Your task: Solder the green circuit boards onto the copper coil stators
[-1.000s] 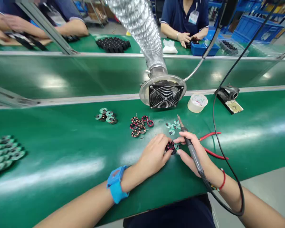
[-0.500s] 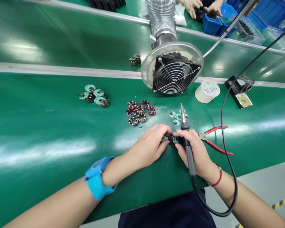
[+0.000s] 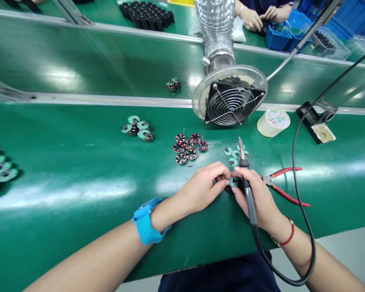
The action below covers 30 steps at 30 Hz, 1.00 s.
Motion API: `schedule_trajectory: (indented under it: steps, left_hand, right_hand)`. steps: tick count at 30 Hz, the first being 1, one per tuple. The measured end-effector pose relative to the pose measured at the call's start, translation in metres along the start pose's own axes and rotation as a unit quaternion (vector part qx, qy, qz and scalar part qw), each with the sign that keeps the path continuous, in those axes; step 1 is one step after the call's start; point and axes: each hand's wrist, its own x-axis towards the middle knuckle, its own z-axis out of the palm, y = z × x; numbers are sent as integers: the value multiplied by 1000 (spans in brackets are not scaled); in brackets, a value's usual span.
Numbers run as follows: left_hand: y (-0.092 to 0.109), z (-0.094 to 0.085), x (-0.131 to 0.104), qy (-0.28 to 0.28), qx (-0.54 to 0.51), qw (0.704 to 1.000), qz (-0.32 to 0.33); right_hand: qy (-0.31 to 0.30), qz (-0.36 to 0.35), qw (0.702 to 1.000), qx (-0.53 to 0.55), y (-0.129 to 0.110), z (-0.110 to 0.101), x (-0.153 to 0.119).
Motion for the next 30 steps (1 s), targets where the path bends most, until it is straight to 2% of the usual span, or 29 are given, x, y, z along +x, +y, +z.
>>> schedule_trajectory:
  steps: [8,11,14,21,26,30]
  left_hand:
    - [5,0,1,-3,-25,999,-25]
    - [7,0,1,-4,-31,999,-37]
    - [8,-1,2,-2,-36,999,-40]
    - [9,-4,1,-1,-63,995,-80]
    - [9,-6,2,2,-50,996,-74]
    - [7,-7,2,-11,-28,998,-60]
  right_hand:
    - [19,-10,1000,-8,-6,-3,2]
    - [31,-43,998,-15,-9,-8,1]
    - [16,-69,997,-35,-10,-11,-2]
    - [34,-64,996,-48,-9,-12,-6]
    - [13,-60,998,-33,-12,-17,-5]
    - [69,-33,997,1,-24,-23,-8]
